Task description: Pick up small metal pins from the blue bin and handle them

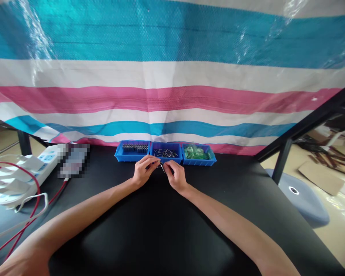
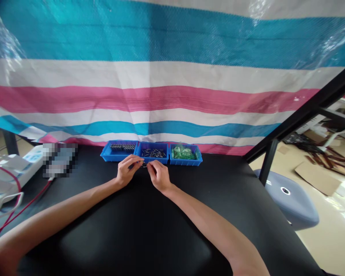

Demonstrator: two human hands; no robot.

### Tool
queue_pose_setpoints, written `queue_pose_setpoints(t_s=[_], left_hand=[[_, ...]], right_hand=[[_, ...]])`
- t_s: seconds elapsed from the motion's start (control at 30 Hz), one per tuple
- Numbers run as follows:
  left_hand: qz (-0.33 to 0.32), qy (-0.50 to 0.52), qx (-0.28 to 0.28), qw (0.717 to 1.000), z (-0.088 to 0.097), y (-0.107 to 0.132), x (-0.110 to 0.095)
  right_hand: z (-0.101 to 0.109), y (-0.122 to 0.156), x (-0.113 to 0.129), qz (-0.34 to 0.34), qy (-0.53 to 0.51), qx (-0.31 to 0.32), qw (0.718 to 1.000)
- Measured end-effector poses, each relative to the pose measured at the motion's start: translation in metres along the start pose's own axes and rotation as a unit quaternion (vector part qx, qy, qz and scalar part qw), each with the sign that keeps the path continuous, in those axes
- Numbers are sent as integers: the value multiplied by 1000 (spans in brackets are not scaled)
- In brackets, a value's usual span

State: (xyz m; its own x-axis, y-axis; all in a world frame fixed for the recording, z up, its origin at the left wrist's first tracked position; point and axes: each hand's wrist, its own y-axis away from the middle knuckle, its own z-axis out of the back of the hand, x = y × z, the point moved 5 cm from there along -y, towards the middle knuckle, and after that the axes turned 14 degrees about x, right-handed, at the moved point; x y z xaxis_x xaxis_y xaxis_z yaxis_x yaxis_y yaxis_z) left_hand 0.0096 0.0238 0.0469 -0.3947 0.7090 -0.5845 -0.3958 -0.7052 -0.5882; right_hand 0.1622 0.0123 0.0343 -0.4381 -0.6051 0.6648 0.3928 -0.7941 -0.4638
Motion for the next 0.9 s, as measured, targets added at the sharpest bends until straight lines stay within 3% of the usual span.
queue_pose_setpoints(t_s=[0.9], left_hand=[[21,3,-32,999,1,1,2]], right_hand=[[8,4,6,9,-12,-46,999]])
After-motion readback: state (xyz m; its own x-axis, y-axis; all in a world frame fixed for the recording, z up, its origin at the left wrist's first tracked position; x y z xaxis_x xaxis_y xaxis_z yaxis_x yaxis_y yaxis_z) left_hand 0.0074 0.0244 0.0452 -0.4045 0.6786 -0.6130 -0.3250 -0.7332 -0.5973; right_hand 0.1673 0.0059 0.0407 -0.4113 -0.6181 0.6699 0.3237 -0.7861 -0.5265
